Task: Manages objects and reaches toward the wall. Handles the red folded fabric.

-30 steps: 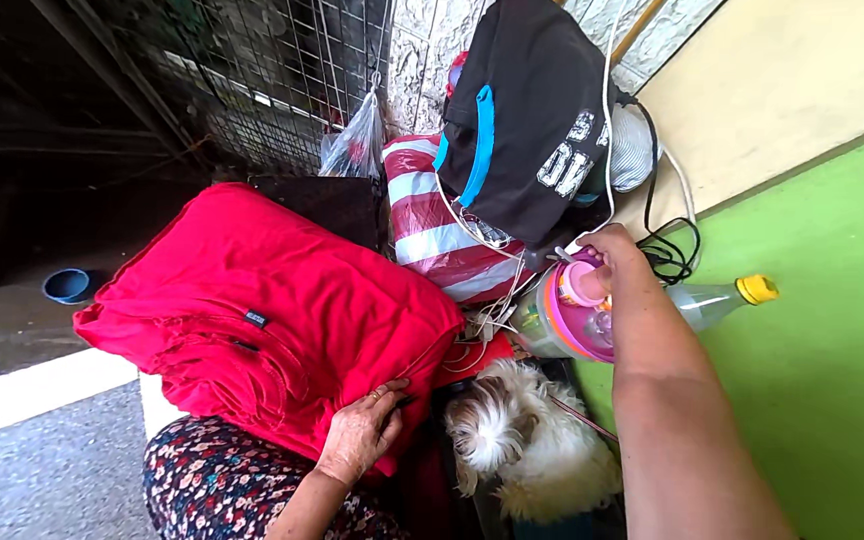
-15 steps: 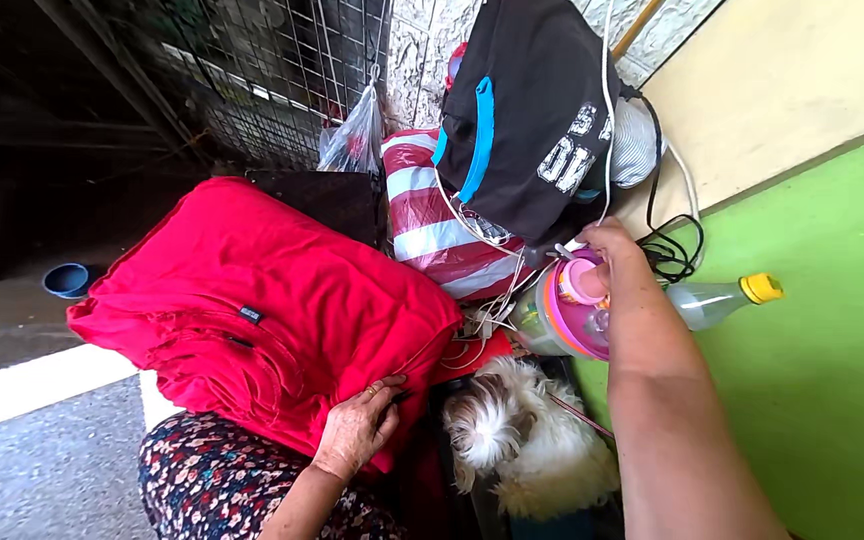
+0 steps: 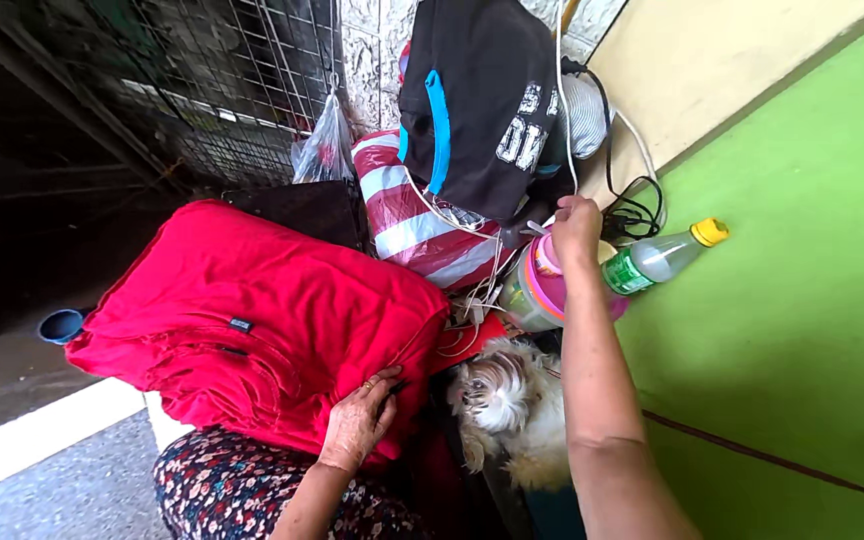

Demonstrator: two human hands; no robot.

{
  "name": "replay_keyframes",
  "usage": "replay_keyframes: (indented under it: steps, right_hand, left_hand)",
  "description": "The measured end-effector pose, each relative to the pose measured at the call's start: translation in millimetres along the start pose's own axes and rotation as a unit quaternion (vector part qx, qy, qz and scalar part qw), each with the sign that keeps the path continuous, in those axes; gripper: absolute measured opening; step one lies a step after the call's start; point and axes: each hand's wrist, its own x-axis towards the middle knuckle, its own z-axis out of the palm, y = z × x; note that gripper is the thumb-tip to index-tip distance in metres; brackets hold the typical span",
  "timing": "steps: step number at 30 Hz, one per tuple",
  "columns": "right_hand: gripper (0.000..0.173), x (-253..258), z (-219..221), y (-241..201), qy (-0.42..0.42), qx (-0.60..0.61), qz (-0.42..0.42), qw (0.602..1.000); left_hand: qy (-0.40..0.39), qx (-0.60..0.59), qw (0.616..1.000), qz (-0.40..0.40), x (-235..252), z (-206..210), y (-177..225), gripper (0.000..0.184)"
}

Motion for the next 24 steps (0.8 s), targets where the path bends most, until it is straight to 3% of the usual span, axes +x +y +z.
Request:
replay_keyframes:
  steps: [5,8,12,17,20,21,22,23,24]
  right_hand:
    - [0.029,-2,-1,8,0.014,0.009,0.006,1.000]
    - [0.034,20,-6,11,0.013,0.002,0.065,0.998]
    - [0.025,50,1,15,-0.037,-0.059,0.130,0.989]
    - [0.041,58,8,17,-0.092,-0.080,0.154,0.980]
    - [0.041,61,12,21,-0.114,-0.057,0.167,0.978]
    - [0.040,63,15,21,-0.126,-0.057,0.174,0.975]
    - [0.038,65,17,21,-0.140,-0.058,0.180,0.972]
    - [0.036,67,17,20,-0.151,-0.058,0.185,0.969]
    - [0.034,70,17,20,-0.156,-0.057,0.186,0.968]
  left_hand:
    - [-0.011,-0.007,1.000,0.003,-1,-2,0,0.032]
    - [-0.009,-0.004,1.000,0.007,0,-1,1,0.033]
    - [-0.016,-0.010,1.000,0.004,2,-3,1,0.033]
    - [-0.014,-0.028,0.999,0.005,-2,-4,2,0.033]
    - [-0.033,-0.033,0.999,0.004,3,-14,7,0.030]
    - [-0.054,-0.015,0.998,-0.012,6,-20,13,0.031]
    - [-0.131,0.017,0.989,-0.062,14,-35,26,0.035]
    - [-0.261,0.025,0.955,-0.136,31,-58,46,0.041]
    - [-0.323,0.031,0.930,-0.173,42,-66,55,0.044]
